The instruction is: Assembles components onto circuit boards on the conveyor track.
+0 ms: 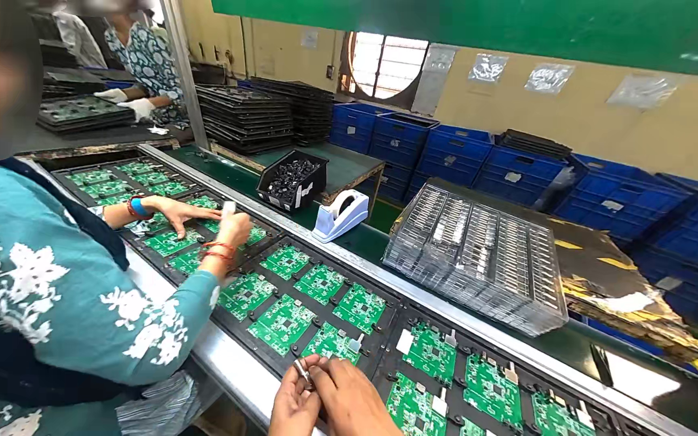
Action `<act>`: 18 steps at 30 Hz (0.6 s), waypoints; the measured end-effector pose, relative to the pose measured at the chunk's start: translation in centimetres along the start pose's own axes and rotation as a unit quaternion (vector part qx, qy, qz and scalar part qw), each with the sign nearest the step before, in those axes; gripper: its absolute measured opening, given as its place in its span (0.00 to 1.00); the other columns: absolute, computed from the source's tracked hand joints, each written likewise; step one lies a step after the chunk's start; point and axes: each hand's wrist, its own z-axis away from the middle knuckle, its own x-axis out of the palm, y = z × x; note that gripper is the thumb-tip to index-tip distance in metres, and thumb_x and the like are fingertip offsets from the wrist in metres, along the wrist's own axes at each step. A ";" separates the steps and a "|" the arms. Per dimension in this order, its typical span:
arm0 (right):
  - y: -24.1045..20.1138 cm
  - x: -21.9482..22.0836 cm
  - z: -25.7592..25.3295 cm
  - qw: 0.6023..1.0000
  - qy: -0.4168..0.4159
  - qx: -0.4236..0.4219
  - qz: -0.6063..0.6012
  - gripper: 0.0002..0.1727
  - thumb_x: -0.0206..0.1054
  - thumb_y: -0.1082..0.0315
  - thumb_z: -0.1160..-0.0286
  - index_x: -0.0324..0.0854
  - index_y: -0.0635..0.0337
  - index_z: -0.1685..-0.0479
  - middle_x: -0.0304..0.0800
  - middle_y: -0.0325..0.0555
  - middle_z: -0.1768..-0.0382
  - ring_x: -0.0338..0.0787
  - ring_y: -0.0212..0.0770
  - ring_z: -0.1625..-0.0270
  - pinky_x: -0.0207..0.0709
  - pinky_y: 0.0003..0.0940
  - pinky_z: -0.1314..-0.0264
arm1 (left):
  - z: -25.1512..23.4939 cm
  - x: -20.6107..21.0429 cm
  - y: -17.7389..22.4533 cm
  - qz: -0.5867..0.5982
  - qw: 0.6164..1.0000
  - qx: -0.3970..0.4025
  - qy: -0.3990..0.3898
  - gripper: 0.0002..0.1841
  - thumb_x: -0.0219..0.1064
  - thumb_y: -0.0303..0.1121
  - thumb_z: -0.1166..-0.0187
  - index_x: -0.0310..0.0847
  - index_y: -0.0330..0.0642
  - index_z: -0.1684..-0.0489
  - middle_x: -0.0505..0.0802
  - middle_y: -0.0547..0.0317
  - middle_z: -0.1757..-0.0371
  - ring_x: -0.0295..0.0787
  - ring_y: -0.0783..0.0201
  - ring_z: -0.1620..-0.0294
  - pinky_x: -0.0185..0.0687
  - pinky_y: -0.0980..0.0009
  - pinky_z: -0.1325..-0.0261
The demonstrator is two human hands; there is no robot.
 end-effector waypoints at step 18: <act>13.2 -6.4 -2.6 0.941 0.015 0.337 -0.017 0.24 0.64 0.71 0.24 0.79 0.68 0.28 0.80 0.63 0.34 0.88 0.52 0.41 0.81 0.43 0.34 | -1.0 -0.5 -3.4 -0.297 0.918 0.262 -0.027 0.15 0.59 0.24 0.16 0.82 0.22 0.40 0.94 0.44 0.54 0.93 0.67 0.67 0.92 0.72 0.60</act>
